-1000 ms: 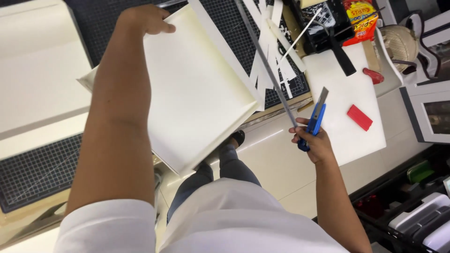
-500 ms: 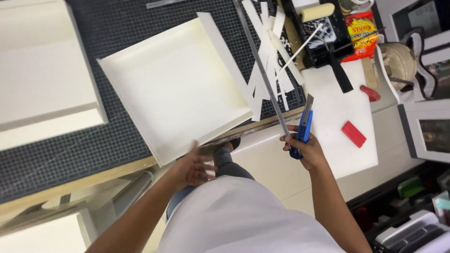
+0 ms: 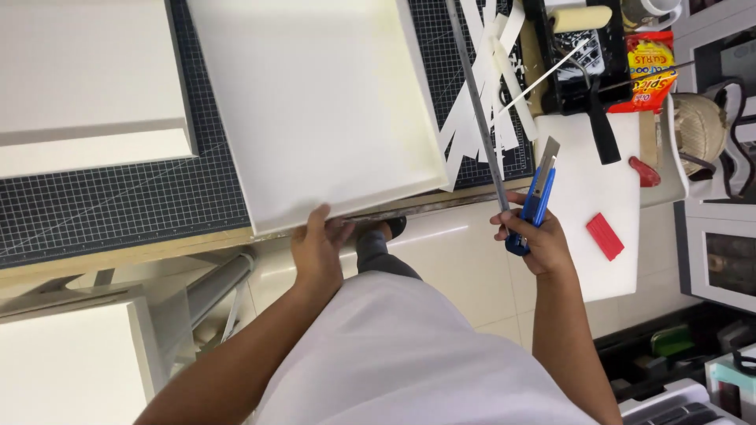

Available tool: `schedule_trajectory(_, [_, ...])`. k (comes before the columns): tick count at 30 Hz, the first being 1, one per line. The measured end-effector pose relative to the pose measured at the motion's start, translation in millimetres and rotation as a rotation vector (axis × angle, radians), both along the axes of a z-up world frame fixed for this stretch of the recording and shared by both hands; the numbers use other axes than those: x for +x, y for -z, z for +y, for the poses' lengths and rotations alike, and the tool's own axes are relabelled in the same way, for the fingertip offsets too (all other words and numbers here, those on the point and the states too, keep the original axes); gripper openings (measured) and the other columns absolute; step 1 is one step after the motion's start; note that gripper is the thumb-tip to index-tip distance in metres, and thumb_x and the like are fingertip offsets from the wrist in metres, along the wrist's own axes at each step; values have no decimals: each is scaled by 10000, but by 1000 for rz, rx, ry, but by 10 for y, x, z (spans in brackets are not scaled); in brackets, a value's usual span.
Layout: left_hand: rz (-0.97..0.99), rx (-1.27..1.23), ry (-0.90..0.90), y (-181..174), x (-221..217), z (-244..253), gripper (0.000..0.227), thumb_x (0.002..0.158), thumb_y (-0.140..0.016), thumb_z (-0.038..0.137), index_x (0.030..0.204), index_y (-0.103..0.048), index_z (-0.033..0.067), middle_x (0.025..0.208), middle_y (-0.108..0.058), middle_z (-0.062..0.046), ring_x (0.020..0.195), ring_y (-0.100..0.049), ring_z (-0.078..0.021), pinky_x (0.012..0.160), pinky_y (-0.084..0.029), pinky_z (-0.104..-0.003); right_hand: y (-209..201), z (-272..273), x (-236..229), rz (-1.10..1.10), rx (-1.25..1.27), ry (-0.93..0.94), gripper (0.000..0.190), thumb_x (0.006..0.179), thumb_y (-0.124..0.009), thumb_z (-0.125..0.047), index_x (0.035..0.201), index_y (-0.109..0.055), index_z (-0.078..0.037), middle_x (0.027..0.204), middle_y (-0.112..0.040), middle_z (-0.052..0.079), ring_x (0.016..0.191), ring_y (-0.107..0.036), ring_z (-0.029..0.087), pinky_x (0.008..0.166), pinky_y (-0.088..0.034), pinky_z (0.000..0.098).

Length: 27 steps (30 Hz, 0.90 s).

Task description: Cutting and applying adhesive strips to the edges of a white foam board box structure.

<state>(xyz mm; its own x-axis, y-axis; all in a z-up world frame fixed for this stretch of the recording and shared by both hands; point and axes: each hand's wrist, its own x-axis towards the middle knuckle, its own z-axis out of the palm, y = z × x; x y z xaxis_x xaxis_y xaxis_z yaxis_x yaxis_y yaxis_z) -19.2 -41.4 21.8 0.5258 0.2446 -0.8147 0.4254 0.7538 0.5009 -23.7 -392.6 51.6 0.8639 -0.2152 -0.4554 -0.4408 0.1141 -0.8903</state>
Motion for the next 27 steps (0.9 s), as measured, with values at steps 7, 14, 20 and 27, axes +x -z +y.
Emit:
schedule_trajectory(7, [-790, 601, -123, -750, 1044, -8, 493, 1083, -694, 179, 1479, -402, 156, 1394, -459, -44, 1398, -462, -215, 1265, -332, -483, 0, 360, 179, -110, 61, 24, 448, 869, -756, 14, 1285, -597, 65, 846, -702, 235, 607, -704, 246, 629, -629, 400])
schedule_trajectory(14, [-1176, 1009, -176, -972, 1393, 317, 402, 1064, -749, 35, 1415, -575, 123, 1240, -694, -30, 1148, -644, -164, 1006, -564, -268, -350, 1340, 210, -23, 157, 64, 449, 876, -752, -54, 1310, -637, -63, 884, -746, 177, 620, -666, 193, 645, -619, 325])
schedule_trajectory(20, [-1341, 1045, 183, -1001, 1092, 188, 588, 1132, -703, 8, 1599, -362, 109, 1630, -478, -107, 1552, -546, -284, 1340, -556, -355, -736, 1817, 289, -88, 229, 136, 473, 886, -752, -107, 1332, -607, -48, 849, -743, 158, 598, -630, 192, 668, -600, 344])
schedule_trajectory(27, [-1316, 856, 257, -1012, 964, 114, 605, 1136, -714, 55, 1626, -373, 150, 1681, -443, -61, 1612, -480, -230, 1400, -472, -344, 105, 2427, 148, -72, 295, 178, 527, 847, -769, -10, 1301, -504, -56, 843, -731, 167, 646, -690, 256, 588, -599, 359])
